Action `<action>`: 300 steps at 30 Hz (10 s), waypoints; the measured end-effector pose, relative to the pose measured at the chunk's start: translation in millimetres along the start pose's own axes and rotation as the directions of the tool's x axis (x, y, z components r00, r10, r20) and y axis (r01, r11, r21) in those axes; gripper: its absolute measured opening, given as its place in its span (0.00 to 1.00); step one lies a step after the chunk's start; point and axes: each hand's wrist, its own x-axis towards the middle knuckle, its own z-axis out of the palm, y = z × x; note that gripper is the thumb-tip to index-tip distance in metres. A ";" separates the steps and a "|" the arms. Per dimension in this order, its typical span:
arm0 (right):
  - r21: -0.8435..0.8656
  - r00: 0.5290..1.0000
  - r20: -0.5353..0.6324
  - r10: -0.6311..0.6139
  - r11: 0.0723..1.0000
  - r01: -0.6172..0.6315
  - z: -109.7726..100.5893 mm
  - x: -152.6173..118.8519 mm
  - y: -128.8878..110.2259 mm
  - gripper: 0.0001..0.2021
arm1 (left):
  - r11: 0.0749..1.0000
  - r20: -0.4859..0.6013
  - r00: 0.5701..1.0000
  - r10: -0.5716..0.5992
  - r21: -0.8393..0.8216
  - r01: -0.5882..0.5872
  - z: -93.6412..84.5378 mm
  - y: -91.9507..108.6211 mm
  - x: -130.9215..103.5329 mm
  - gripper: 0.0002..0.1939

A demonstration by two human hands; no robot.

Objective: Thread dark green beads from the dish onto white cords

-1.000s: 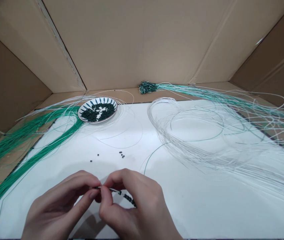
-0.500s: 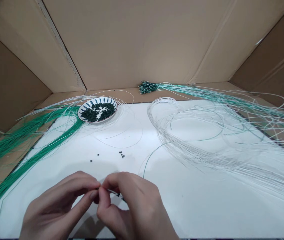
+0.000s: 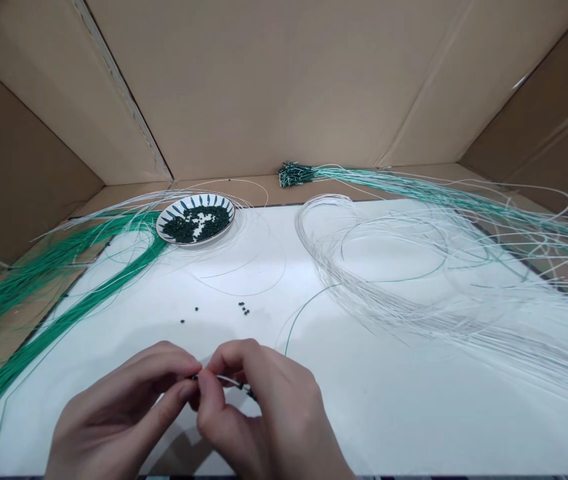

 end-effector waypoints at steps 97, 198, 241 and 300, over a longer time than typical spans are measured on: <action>-0.209 0.945 0.078 -0.319 0.921 0.328 3.5 -5.5 17.9 0.06 | 0.975 -0.207 0.957 -0.204 -0.125 0.181 8.9 11.6 -1.6 0.12; 0.247 0.992 -0.121 0.044 0.969 -0.013 16.8 -2.7 0.0 0.11 | 0.884 -0.179 0.907 -0.382 -0.356 0.302 5.5 3.3 0.9 0.07; 0.134 0.996 0.086 0.014 0.991 -0.026 0.8 -1.8 10.0 0.09 | 0.986 -0.132 0.987 0.090 0.149 -0.070 2.1 -2.2 -6.8 0.19; 0.201 0.994 -0.092 0.057 0.979 -0.038 -26.3 -16.1 50.6 0.07 | 0.702 0.366 0.907 0.210 0.589 -0.400 14.8 -49.2 75.5 0.14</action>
